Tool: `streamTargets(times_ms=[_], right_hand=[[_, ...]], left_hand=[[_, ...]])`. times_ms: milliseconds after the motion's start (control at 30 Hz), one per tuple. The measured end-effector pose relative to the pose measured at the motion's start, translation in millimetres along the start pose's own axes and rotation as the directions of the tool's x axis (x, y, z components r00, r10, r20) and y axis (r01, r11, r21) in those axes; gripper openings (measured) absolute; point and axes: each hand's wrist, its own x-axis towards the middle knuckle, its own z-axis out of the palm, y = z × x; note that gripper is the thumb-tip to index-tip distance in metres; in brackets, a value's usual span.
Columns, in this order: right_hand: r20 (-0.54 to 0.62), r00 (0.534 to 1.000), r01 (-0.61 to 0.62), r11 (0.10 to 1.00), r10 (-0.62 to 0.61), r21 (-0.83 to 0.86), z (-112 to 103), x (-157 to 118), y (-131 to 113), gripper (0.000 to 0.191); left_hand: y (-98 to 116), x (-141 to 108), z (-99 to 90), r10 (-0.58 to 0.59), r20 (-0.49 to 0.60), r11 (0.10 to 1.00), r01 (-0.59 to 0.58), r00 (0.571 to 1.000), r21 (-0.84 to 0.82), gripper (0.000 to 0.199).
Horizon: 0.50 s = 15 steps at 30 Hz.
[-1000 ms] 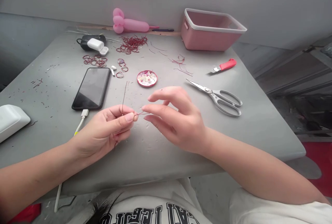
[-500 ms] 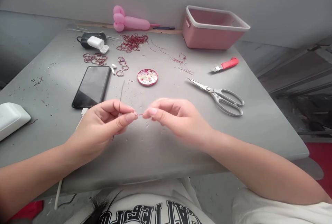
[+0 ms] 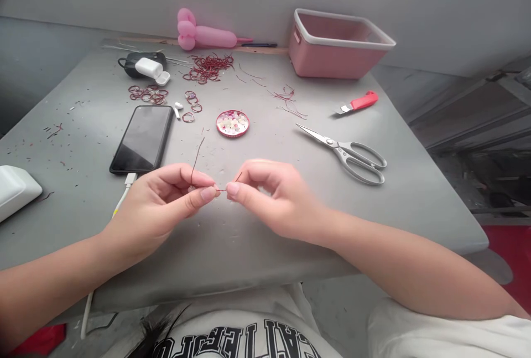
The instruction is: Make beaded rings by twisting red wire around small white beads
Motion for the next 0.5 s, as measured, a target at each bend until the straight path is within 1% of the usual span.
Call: streamTargets(times_ms=[33, 67, 100, 133, 167, 200, 233, 267, 300, 333, 367, 400, 433, 467, 500], right_hand=[[0.076, 0.978, -0.206, 0.963, 0.195, 0.176, 1, 0, -1, 0.022], [0.166, 0.927, -0.374, 0.874, 0.337, 0.309, 1, 0, -2, 0.025], [0.234, 0.878, -0.477, 0.790, 0.417, 0.385, 1, 0, -3, 0.027], [0.253, 0.857, -0.516, 0.754, 0.450, 0.406, 1, 0, -3, 0.028], [0.212, 0.868, -0.497, 0.780, 0.449, 0.380, 1, 0, -2, 0.027], [0.114, 0.909, -0.417, 0.855, 0.402, 0.309, 1, 1, -1, 0.024], [-0.011, 0.957, -0.282, 0.940, 0.289, 0.191, 0, 1, 0, 0.019], [-0.125, 0.985, -0.116, 0.993, 0.119, 0.031, -1, 1, 2, 0.014], [-0.196, 0.977, 0.056, 0.988, -0.084, -0.147, -1, 2, 4, 0.013], [-0.208, 0.939, 0.202, 0.930, -0.273, -0.308, -2, 3, 7, 0.014], [-0.179, 0.890, 0.313, 0.847, -0.420, -0.430, -2, 3, 9, 0.013], [-0.132, 0.847, 0.388, 0.770, -0.514, -0.507, -3, 4, 11, 0.011], [-0.091, 0.821, 0.432, 0.718, -0.564, -0.545, -3, 4, 12, 0.010], [-0.065, 0.812, 0.453, 0.697, -0.580, -0.555, -3, 4, 12, 0.010], [-0.051, 0.818, 0.459, 0.705, -0.572, -0.541, -3, 4, 12, 0.010]], left_hand=[[0, -1, 0.3, 0.071, -0.012, 0.996, -0.070, 0.997, 0.048, 0.010], [0, -1, 0.5, 0.122, -0.020, 0.989, -0.120, 0.992, 0.083, 0.009], [-1, -2, 0.5, 0.147, -0.024, 0.984, -0.144, 0.989, 0.104, 0.009], [-1, -2, 0.3, 0.147, -0.033, 0.984, -0.142, 0.989, 0.110, 0.009], [0, -2, -0.1, 0.126, -0.047, 0.987, -0.120, 0.991, 0.104, 0.011], [0, -1, -0.8, 0.089, -0.063, 0.992, -0.083, 0.994, 0.091, 0.013], [1, -1, -1.5, 0.049, -0.080, 0.997, -0.043, 0.996, 0.071, 0.015], [1, 0, -2.4, 0.008, -0.091, 0.999, -0.004, 0.996, 0.047, 0.016], [2, 1, -3.1, -0.031, -0.095, 0.999, 0.033, 0.995, 0.020, 0.018], [3, 1, -3.8, -0.065, -0.091, 0.998, 0.065, 0.994, -0.006, 0.019], [3, 2, -4.3, -0.094, -0.080, 0.995, 0.092, 0.992, -0.028, 0.020], [3, 2, -4.6, -0.115, -0.068, 0.993, 0.112, 0.991, -0.045, 0.021], [3, 3, -4.7, -0.125, -0.058, 0.991, 0.122, 0.990, -0.054, 0.021], [3, 3, -4.6, -0.129, -0.051, 0.991, 0.126, 0.990, -0.055, 0.021], [3, 3, -4.3, -0.124, -0.047, 0.991, 0.122, 0.991, -0.048, 0.021]])
